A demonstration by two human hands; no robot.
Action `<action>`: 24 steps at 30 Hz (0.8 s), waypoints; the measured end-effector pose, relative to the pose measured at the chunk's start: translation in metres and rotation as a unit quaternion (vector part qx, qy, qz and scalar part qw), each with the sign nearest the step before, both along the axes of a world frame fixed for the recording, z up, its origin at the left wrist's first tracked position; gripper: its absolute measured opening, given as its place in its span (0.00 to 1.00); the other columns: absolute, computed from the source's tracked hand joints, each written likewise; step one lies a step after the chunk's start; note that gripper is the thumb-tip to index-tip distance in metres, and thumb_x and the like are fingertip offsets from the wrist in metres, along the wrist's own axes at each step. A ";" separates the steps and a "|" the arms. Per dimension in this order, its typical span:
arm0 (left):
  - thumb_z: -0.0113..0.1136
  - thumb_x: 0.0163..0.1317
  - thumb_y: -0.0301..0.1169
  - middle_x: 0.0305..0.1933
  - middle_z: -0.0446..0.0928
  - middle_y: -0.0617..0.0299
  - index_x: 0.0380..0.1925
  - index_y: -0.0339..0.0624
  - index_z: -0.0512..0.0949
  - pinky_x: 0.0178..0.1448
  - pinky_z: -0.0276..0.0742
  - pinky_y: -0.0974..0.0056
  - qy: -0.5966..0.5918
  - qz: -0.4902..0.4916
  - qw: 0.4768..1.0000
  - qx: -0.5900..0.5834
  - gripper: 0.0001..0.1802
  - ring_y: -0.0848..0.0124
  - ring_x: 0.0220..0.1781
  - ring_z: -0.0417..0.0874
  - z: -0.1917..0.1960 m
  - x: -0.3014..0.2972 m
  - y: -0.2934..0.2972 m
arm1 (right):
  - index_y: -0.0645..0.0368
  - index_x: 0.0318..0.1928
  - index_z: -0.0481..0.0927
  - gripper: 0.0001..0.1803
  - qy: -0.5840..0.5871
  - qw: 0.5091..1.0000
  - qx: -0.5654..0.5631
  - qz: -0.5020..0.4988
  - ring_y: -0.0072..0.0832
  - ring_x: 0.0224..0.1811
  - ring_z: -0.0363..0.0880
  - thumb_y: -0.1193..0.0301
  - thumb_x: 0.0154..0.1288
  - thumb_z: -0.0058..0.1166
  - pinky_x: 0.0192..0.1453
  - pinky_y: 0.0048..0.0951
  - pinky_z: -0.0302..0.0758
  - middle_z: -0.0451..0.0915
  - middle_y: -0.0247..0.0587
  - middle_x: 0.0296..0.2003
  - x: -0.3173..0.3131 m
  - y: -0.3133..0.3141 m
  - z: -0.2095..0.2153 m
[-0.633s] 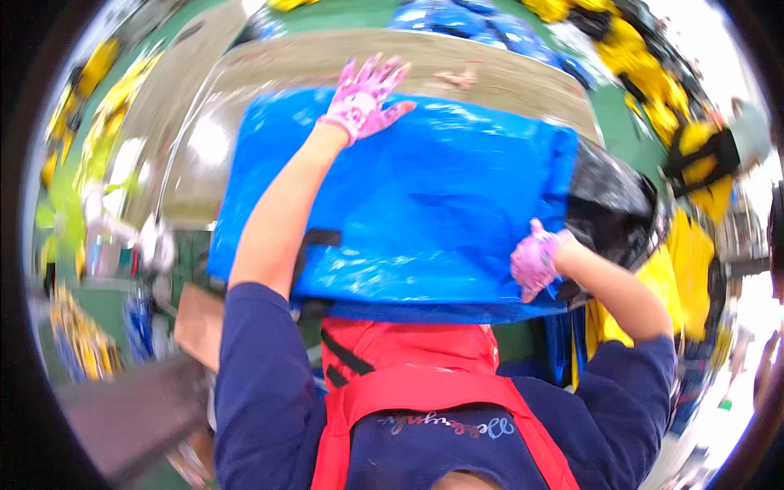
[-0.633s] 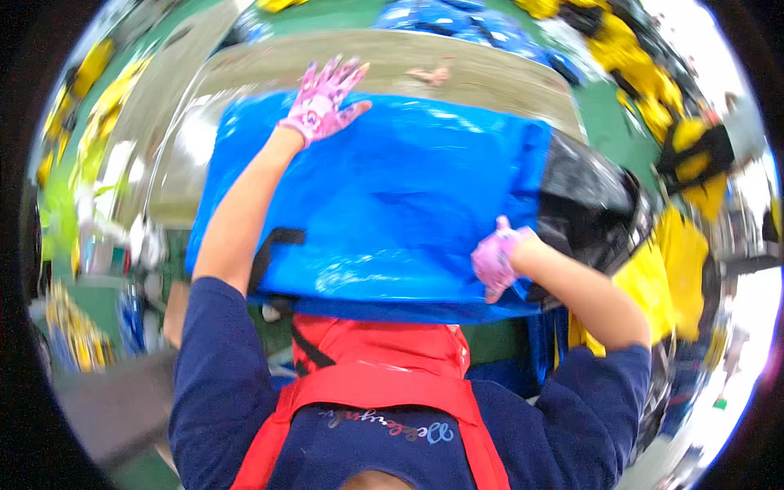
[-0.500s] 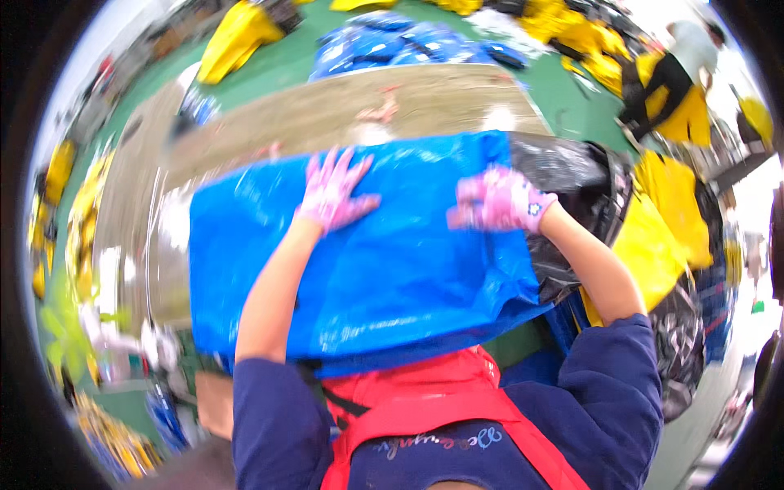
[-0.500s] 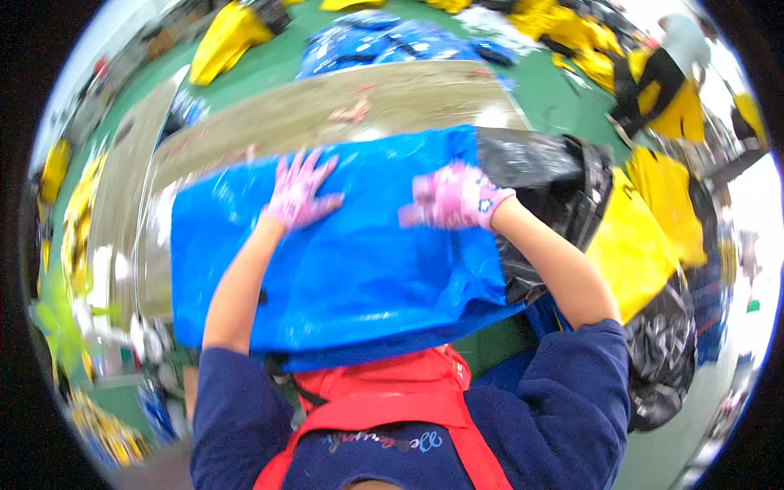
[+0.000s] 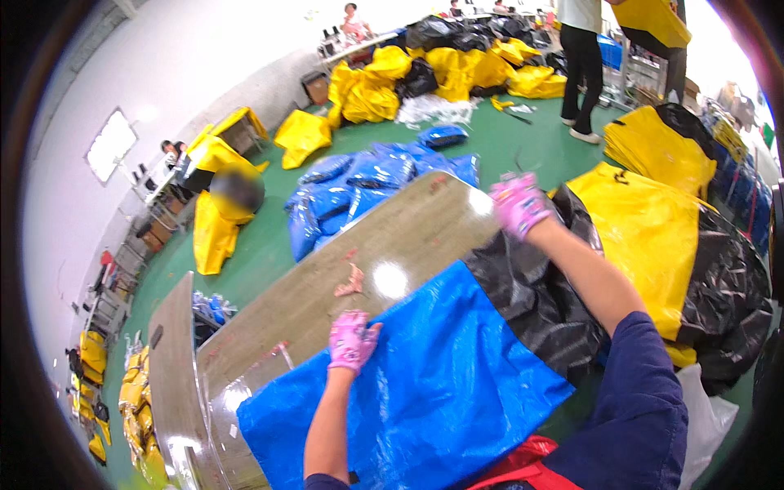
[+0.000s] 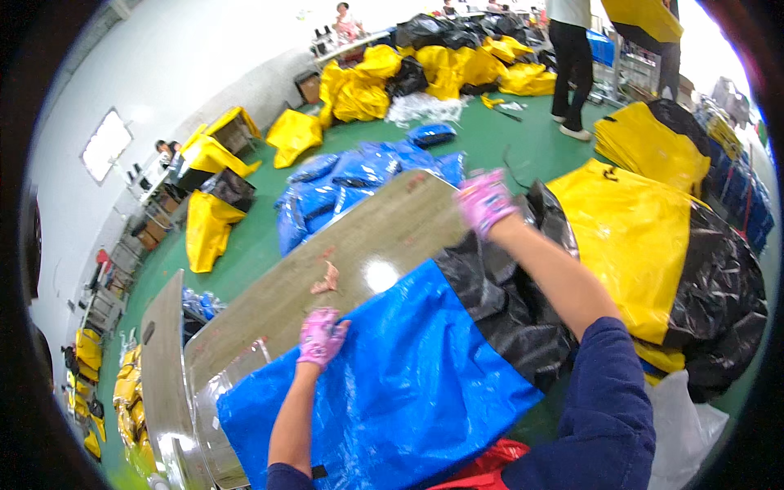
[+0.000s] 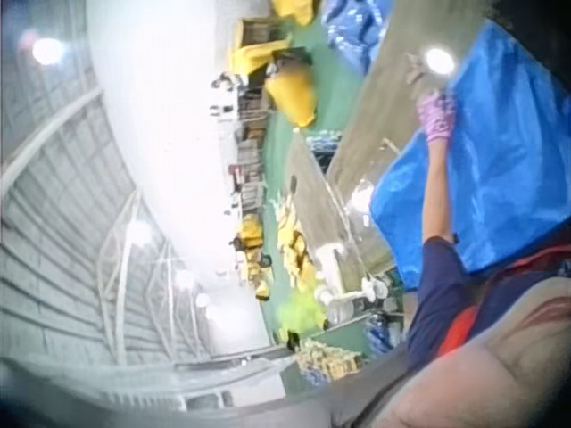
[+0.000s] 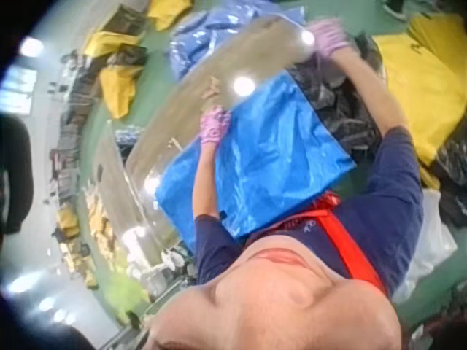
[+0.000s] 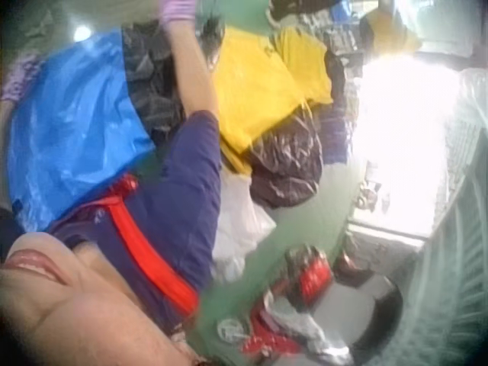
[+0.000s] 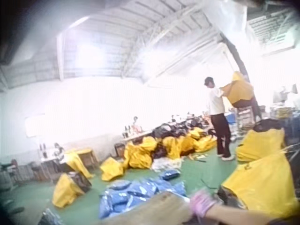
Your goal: The person folds blue and yellow garments, places them into clear plastic bags, and seals the bags. The person handles the garments one at a time, folds them on a table, and then places them into packaging.
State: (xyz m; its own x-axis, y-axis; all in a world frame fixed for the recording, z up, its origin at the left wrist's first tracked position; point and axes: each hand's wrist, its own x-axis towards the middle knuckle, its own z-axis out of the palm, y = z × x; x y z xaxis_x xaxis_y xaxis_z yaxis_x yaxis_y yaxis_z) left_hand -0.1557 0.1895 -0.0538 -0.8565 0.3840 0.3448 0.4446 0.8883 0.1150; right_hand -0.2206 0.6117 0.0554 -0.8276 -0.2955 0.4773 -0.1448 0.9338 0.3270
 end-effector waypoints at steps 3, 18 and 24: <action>0.55 0.59 0.57 0.47 0.79 0.47 0.42 0.42 0.79 0.55 0.73 0.53 -0.176 0.049 0.983 0.014 0.28 0.51 0.52 0.79 -0.001 -0.026 0.037 | 0.55 0.41 0.86 0.14 -0.216 0.932 -0.080 -0.279 0.42 0.47 0.83 0.69 0.57 0.51 0.50 0.49 0.77 0.84 0.47 0.45 -0.047 0.122 -0.021; 0.61 0.59 0.51 0.37 0.83 0.51 0.41 0.41 0.82 0.43 0.77 0.61 -0.318 0.035 0.944 0.080 0.24 0.60 0.38 0.84 0.009 -0.051 0.047 | 0.57 0.30 0.82 0.14 -0.043 0.963 -0.250 -0.087 0.45 0.38 0.81 0.62 0.61 0.49 0.44 0.41 0.76 0.82 0.50 0.33 -0.036 0.206 -0.041; 0.58 0.58 0.56 0.29 0.81 0.50 0.32 0.47 0.83 0.37 0.75 0.53 -0.152 0.069 0.986 -0.013 0.23 0.52 0.34 0.83 0.040 -0.100 0.003 | 0.62 0.26 0.75 0.17 -0.033 0.913 -0.387 -0.121 0.43 0.29 0.75 0.60 0.63 0.52 0.35 0.39 0.70 0.76 0.52 0.25 -0.021 0.240 -0.046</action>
State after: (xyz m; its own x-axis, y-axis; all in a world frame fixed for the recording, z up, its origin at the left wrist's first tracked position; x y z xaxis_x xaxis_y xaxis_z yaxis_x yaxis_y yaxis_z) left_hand -0.2553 0.1925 -0.0133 -0.9635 0.2619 0.0555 0.2677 0.9422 0.2013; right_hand -0.2419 0.8519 0.0094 -0.8585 0.3054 0.4121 0.1016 0.8888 -0.4470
